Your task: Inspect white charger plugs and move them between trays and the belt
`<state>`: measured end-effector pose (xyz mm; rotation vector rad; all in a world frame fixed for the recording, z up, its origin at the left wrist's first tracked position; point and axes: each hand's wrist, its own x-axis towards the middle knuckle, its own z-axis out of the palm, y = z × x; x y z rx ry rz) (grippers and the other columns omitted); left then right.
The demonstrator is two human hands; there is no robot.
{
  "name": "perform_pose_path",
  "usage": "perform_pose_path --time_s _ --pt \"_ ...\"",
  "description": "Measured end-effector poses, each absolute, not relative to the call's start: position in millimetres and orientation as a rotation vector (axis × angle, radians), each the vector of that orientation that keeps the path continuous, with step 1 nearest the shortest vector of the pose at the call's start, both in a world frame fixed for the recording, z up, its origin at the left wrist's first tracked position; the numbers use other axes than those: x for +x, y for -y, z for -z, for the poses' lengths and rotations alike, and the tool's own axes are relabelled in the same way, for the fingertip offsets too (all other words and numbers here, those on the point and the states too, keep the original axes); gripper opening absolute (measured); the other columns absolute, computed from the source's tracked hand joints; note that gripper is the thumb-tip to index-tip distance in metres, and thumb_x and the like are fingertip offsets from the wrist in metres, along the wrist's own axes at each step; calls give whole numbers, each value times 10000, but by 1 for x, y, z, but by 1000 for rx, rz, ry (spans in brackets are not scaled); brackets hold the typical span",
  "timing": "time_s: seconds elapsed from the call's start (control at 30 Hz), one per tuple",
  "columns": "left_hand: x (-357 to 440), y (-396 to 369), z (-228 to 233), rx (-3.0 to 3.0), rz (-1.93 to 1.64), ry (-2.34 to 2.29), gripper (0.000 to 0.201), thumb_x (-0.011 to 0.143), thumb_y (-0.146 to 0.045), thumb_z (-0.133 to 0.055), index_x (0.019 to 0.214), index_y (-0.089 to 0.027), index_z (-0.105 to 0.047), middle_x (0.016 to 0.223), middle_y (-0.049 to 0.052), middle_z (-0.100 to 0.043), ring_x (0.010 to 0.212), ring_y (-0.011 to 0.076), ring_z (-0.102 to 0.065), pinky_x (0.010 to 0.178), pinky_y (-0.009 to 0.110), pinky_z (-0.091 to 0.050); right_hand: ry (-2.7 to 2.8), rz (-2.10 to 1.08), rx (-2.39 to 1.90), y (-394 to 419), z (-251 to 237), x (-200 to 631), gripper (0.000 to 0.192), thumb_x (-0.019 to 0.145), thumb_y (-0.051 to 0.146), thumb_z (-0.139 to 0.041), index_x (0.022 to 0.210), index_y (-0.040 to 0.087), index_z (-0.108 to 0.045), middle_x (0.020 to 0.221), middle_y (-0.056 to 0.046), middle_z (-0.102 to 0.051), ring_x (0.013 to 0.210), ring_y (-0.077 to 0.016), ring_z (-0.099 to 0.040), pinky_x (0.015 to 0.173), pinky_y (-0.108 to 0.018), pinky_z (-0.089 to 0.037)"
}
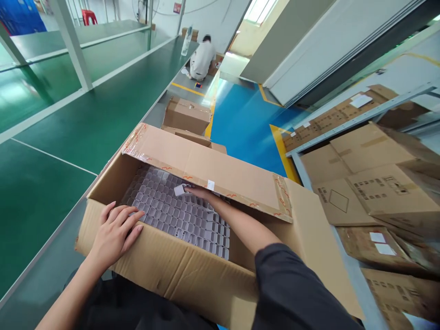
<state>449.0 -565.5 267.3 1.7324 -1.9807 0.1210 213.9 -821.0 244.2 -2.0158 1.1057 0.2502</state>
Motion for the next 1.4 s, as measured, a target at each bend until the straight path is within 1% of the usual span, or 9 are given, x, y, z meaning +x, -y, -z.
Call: perform_pose_path --time_s 0.13,0.23,0.33,0.47,0.6,0.77,0.97,1.13,1.4 --pt "447 564 -278 1743 3 1916 261 987 -280 -507 1216 -257 -629 1151 35 -715 1098 225 -625 1163 468 -235 -860 -84 -1970 786 -267 229 552 830 173 -557 1381 140 -534 1409 -146 -567 1254 -280 -556 1088 -405 -431" --pt "442 555 -292 1704 142 1857 317 981 -318 -526 1291 -264 -558 1217 55 -679 1149 229 -606 1181 514 -246 -574 160 -1742 748 -308 218 462 893 335 -557 1336 207 -585 1389 -110 -587 1237 -265 -572 1067 -413 -448" --pt "430 541 -311 1578 235 1775 487 950 -356 -591 1404 -271 -434 1341 101 -593 1254 261 -545 1152 537 -335 -447 416 -1490 710 -354 207 397 886 484 -613 1230 291 -650 1330 -73 -626 1218 -264 -582 1047 -436 -456" --pt "411 521 -336 1318 304 1669 706 903 -348 -675 1499 -285 -301 1457 136 -482 1348 271 -472 1095 469 -446 -356 606 -1095 654 -383 208 567 807 675 -629 1261 336 -611 1323 -72 -628 1154 -272 -616 940 -460 -518" --pt "404 494 -352 1116 370 1647 739 859 -335 -735 1481 -273 -340 1421 138 -515 1333 274 -497 1089 445 -467 -298 713 -867 595 -366 223 602 786 695 -636 1278 351 -600 1328 -66 -630 1093 -252 -642 929 -448 -524" --pt "411 453 -355 1105 415 1530 582 851 -257 -742 1361 -278 -463 1250 95 -631 1205 240 -599 1012 382 -521 -275 750 -748 546 -337 254 722 763 792 -566 1363 390 -539 1385 -67 -580 1104 -272 -619 961 -501 -504" --pt "426 415 -363 1195 330 1472 519 833 -254 -766 1288 -271 -519 1175 83 -676 1120 224 -647 947 351 -543 -176 639 -632 522 -336 283 672 708 768 -638 1266 394 -605 1270 -51 -642 1073 -266 -623 982 -510 -492" --pt "425 406 -369 1203 199 1461 562 821 -270 -781 1310 -268 -503 1155 92 -693 1079 234 -661 933 383 -536 -277 562 -693 515 -333 293 858 667 876 -555 1400 440 -468 1274 -60 -622 1154 -304 -584 1001 -541 -464" --pt "420 415 -372 1240 134 1472 523 836 -291 -777 1286 -251 -515 1123 80 -718 1040 211 -677 908 344 -537 -309 527 -740 524 -318 291 925 675 931 -432 1471 467 -352 1335 -57 -589 1171 -316 -570 1013 -565 -444"
